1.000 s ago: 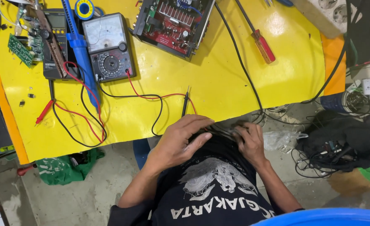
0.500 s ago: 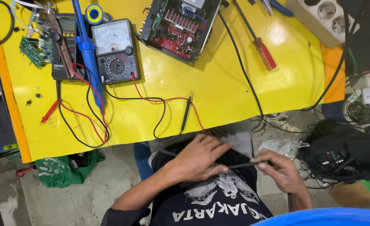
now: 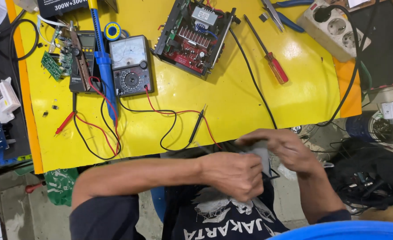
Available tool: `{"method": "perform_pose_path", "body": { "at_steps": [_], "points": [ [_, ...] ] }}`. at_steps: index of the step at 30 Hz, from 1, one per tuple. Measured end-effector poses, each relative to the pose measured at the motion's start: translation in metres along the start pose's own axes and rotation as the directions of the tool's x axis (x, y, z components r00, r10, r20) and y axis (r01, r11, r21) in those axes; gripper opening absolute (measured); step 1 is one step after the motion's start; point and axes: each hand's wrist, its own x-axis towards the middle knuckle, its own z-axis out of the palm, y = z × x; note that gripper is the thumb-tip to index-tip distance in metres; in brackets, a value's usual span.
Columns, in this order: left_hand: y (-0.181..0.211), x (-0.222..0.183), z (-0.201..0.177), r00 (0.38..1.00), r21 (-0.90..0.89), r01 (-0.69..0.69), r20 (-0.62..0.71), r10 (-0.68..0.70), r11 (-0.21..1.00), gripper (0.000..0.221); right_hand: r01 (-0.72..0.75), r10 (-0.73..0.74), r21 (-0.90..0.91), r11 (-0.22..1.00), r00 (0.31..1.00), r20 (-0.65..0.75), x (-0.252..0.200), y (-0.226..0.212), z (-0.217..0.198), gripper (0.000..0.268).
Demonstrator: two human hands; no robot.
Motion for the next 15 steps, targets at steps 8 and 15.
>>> {"method": "perform_pose_path", "body": {
  "at_steps": [8, 15],
  "points": [
    [-0.049, 0.01, 0.006, 0.948, 0.257, -0.102, -0.268, 0.172, 0.961, 0.026, -0.084, 0.042, 0.252, 0.964, 0.985, 0.168, 0.077, 0.036, -0.006, 0.032],
    [-0.075, 0.0, 0.049, 0.914, 0.202, -0.243, -0.28, 0.294, 0.949, 0.029, -0.089, 0.196, 0.532, 0.842, 0.969, -0.149, 0.104, 0.045, -0.007, 0.015]
  ]
}}
